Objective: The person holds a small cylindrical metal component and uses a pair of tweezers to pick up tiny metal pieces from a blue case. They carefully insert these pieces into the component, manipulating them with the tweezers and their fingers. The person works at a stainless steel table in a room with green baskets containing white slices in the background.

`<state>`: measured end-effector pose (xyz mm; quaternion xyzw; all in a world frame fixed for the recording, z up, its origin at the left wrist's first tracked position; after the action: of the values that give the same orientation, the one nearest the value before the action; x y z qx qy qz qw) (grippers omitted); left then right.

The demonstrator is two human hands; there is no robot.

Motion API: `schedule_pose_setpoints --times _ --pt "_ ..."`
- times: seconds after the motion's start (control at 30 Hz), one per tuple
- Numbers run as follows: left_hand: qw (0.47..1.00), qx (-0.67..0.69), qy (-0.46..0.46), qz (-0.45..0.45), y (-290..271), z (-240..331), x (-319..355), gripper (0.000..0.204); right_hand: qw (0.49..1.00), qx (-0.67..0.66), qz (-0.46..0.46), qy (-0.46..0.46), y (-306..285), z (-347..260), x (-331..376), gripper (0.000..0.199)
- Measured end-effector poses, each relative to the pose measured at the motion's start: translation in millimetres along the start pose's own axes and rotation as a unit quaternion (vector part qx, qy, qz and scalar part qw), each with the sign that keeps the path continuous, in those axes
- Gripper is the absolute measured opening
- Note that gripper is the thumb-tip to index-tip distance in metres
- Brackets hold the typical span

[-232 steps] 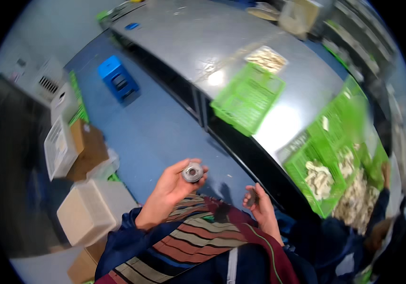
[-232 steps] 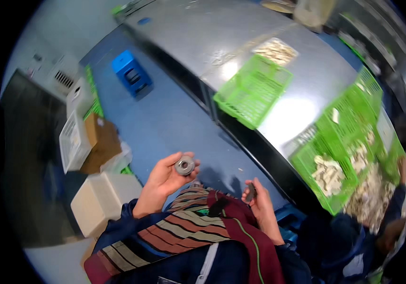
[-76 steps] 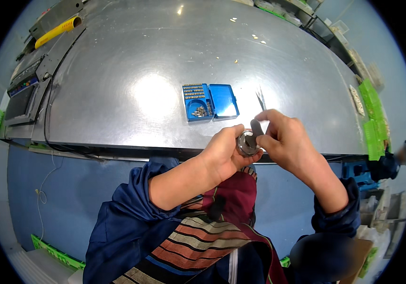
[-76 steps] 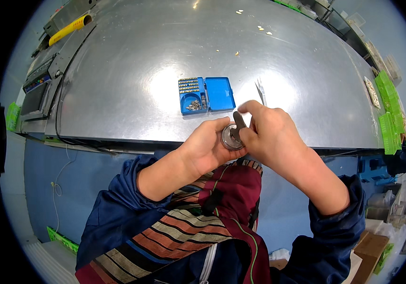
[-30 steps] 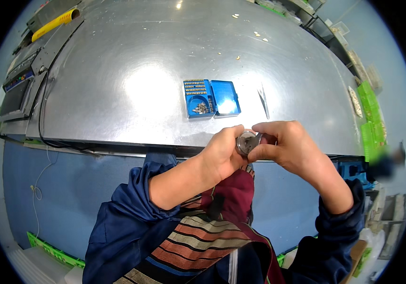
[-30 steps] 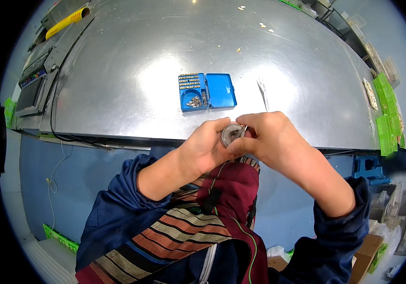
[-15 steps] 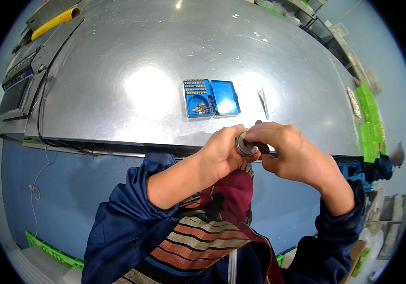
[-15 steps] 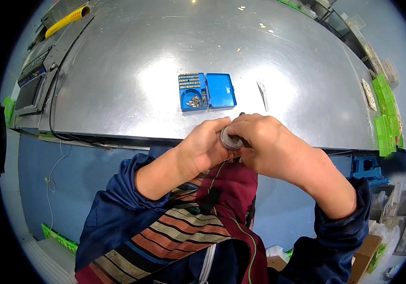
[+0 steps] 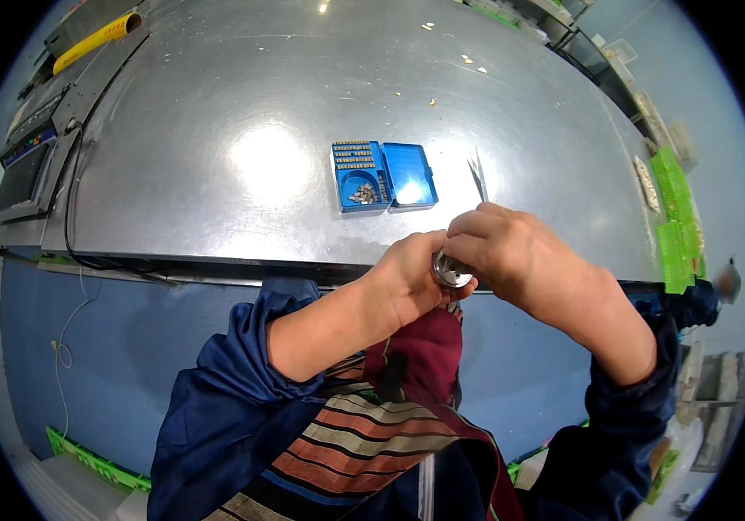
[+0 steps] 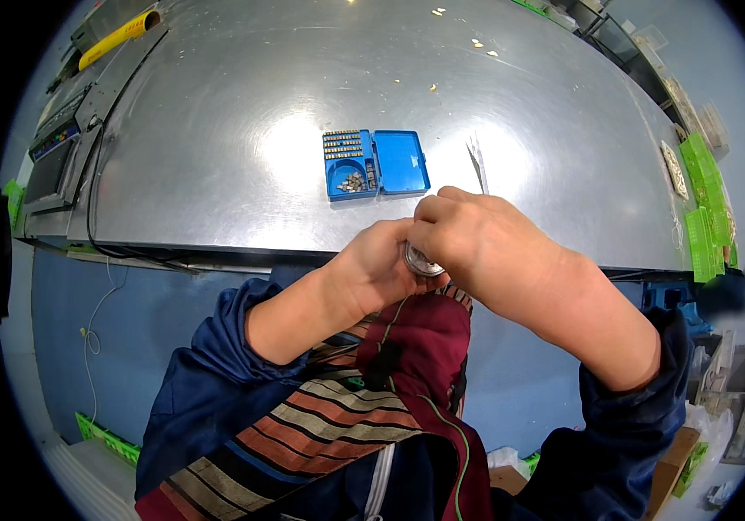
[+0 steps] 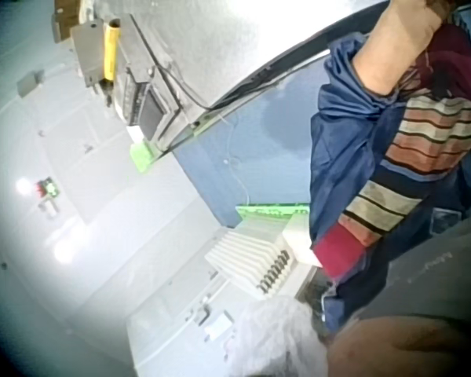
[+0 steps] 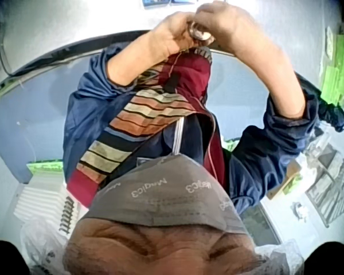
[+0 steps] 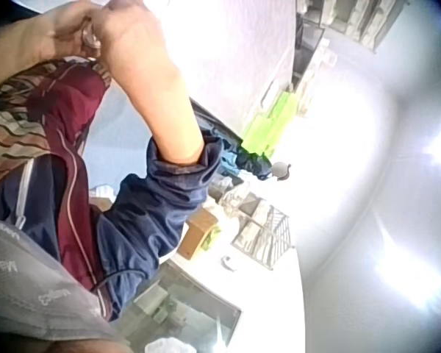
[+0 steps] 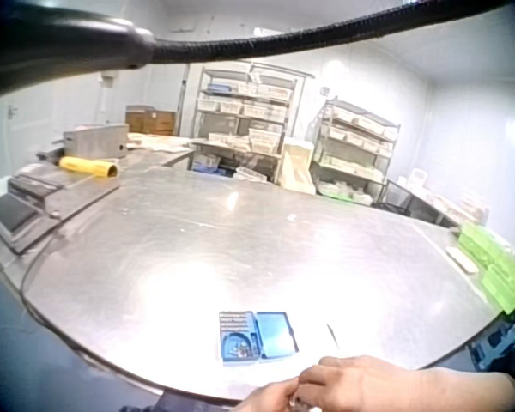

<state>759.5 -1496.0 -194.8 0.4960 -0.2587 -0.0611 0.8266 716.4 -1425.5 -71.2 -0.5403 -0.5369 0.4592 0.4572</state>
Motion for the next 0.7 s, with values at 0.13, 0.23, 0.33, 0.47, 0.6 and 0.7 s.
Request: schedule_pose_setpoints --times 0.13,0.23,0.33,0.47,0.6,0.7 --pt "1.000 0.025 -0.001 -0.010 -3 -2 0 0.025 0.999 0.040 0.007 -0.009 -4 1 -8 0.013" --pt "0.998 0.056 0.002 -0.010 -3 -3 0 0.022 0.999 0.040 0.023 0.022 -1 5 -7 0.015" --pt "0.997 0.071 0.014 -0.007 -6 -2 1 0.022 0.997 0.035 0.037 0.049 1 8 -4 0.011" --pt "0.996 0.086 0.028 -0.001 -8 -2 1 0.024 0.981 -0.011 -0.007 0.195 5 10 -2 0.016" --pt "0.996 0.082 0.027 0.004 -10 -6 -3 0.027 0.953 -0.099 0.020 0.284 13 16 3 0.017" --pt "0.996 0.072 0.042 0.010 -8 -5 -2 0.029 0.911 -0.203 0.032 0.358 15 16 0 0.019"
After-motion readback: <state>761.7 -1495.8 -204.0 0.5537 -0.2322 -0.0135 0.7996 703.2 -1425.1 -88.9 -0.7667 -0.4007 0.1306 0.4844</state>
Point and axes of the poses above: each hand's wrist, its own x-axis away from the middle knuckle, its own y-axis out of the palm, z = x × y, the point moved 3 cm from there along -x, towards the middle knuckle, and after that the axes turned 2 degrees about -y, right-handed, at the moved point
